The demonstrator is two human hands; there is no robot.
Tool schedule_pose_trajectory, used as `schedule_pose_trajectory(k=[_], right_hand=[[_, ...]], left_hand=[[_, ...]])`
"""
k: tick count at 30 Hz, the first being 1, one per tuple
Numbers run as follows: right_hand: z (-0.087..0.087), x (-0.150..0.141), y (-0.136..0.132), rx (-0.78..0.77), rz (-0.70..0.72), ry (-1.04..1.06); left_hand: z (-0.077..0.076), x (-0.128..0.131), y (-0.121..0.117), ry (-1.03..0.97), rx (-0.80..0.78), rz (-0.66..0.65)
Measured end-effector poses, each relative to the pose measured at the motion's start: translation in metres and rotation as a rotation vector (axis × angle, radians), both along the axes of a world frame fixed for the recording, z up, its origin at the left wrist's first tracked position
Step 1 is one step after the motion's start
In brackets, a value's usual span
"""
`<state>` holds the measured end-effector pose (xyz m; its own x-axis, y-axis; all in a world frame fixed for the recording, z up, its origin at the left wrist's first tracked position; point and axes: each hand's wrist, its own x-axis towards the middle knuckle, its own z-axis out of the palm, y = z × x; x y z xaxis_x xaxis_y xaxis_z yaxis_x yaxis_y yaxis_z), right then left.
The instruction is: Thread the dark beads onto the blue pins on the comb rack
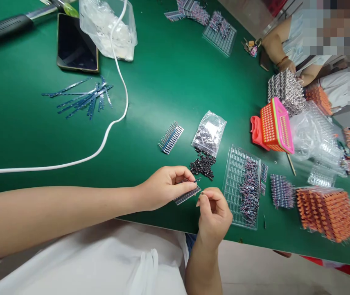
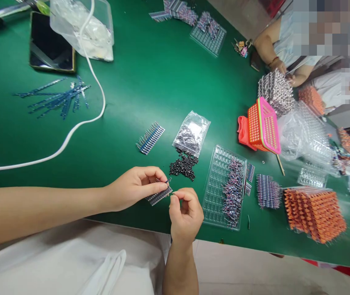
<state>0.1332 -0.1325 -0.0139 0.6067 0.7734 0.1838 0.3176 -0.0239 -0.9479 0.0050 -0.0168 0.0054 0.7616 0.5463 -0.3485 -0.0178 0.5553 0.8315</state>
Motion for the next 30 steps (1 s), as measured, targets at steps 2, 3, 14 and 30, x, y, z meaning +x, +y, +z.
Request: schedule_pose_trajectory(k=[2, 3, 14, 30], right_hand=[[-0.0027, -0.0032, 0.0006, 0.017, -0.019, 0.055], [-0.0037, -0.0042, 0.0013, 0.030, -0.034, 0.070], [-0.0050, -0.0037, 0.0026, 0.061, -0.034, 0.071], [-0.0029, -0.0023, 0.0006, 0.003, -0.016, 0.068]], left_hand=[[0.0023, 0.0003, 0.0016, 0.012, -0.008, 0.002], [0.0034, 0.0004, 0.0020, 0.019, -0.012, 0.001], [0.0053, -0.0013, 0.0009, 0.074, 0.034, 0.008], [0.0075, -0.0028, 0.0030, 0.078, 0.191, -0.008]])
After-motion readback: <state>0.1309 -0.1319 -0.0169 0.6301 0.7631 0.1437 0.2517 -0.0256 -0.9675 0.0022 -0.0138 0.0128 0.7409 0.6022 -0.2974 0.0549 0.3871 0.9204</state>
